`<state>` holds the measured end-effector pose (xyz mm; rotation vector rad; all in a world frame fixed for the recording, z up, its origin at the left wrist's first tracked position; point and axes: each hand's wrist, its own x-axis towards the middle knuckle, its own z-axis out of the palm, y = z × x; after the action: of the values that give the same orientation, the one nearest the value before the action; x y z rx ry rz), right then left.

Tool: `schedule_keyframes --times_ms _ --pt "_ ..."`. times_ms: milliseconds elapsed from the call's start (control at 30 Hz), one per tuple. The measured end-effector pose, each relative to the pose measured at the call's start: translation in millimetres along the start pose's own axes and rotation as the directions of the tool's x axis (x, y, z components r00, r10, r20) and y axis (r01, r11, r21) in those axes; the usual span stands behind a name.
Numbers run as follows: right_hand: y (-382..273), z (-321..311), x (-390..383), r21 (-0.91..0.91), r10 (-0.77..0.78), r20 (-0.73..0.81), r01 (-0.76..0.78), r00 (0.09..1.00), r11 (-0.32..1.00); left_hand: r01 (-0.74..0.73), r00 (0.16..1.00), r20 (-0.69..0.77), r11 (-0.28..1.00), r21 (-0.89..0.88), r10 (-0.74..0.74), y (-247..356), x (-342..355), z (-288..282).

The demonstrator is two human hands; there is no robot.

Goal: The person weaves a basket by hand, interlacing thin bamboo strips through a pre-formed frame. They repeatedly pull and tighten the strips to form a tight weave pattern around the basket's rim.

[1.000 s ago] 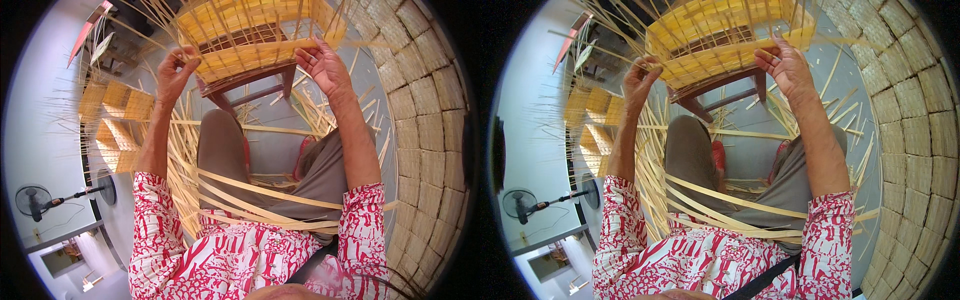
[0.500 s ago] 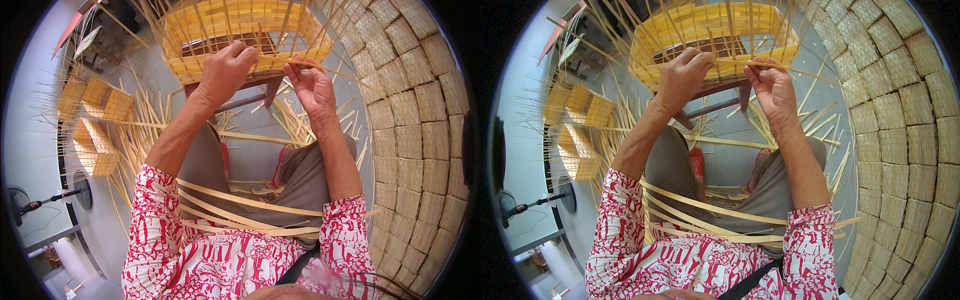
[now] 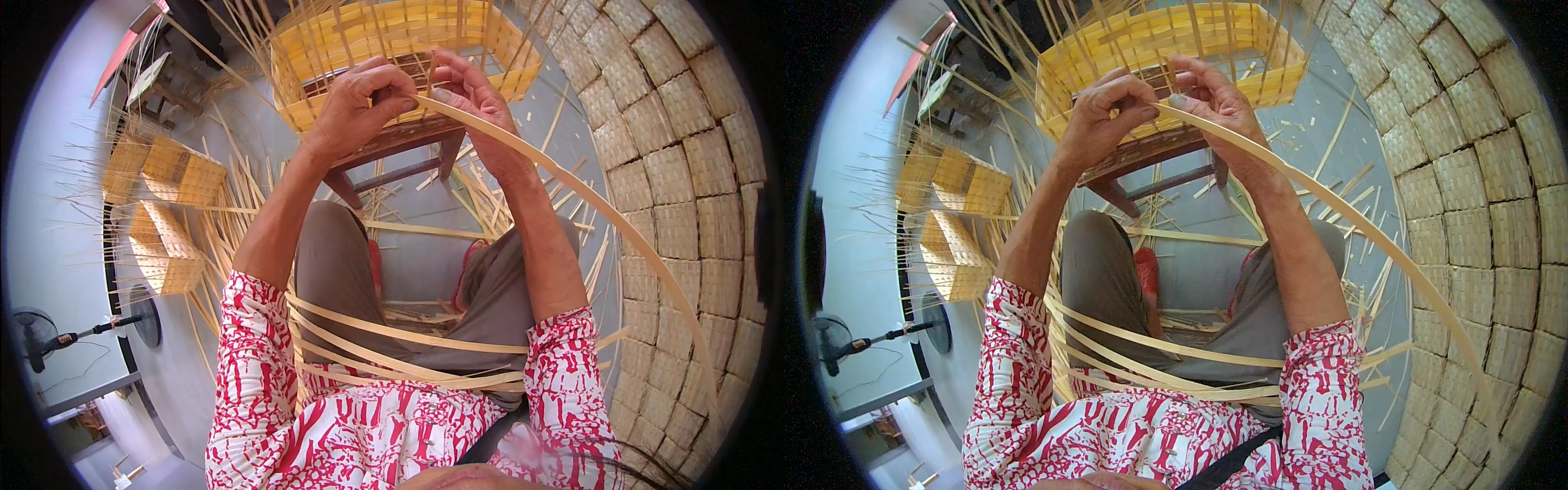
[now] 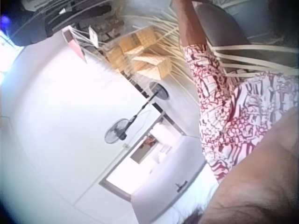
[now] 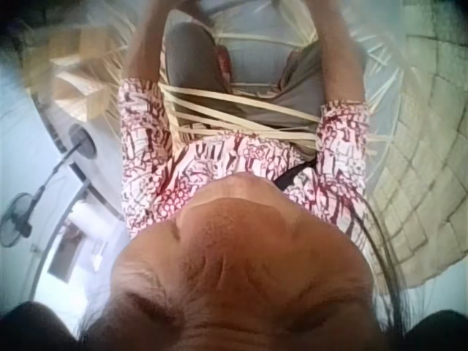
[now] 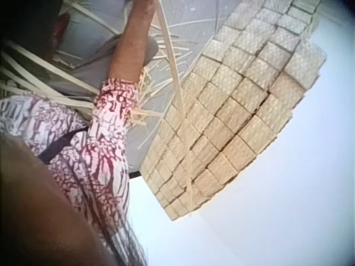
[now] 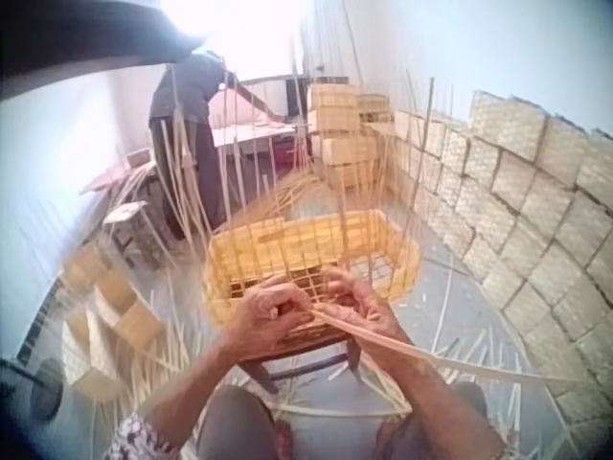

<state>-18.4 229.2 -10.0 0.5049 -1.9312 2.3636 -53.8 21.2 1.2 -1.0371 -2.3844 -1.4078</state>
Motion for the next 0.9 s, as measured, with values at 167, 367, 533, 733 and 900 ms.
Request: schedule_keyframes --times_ms 167,367,533,733,900 --pt "9.6 4.6 0.3 0.036 0.011 -0.11 -0.007 0.994 0.999 0.042 0.999 0.001 0.991 -0.126 -0.042 -10.7 2.0 3.2" --pt "26.3 3.6 -4.1 -0.043 0.029 -0.171 -0.037 0.985 0.998 0.117 0.978 -0.142 0.964 -0.238 -0.154 -23.6 11.4 18.4" --pt "11.7 13.5 -12.1 -0.547 -0.277 -0.042 0.21 0.96 0.81 0.097 0.954 -0.301 0.925 0.368 0.019 -7.8 20.9 35.9" --pt "-6.2 -34.5 -31.0 -0.312 0.081 -0.292 -0.175 0.953 0.934 0.119 0.975 -0.219 0.746 0.655 0.037 -1.7 10.5 51.8" --pt "15.3 -72.8 -37.7 0.54 0.569 -0.333 -0.342 0.752 0.769 0.009 0.92 -0.36 0.911 0.412 0.154 4.7 -9.1 44.5"
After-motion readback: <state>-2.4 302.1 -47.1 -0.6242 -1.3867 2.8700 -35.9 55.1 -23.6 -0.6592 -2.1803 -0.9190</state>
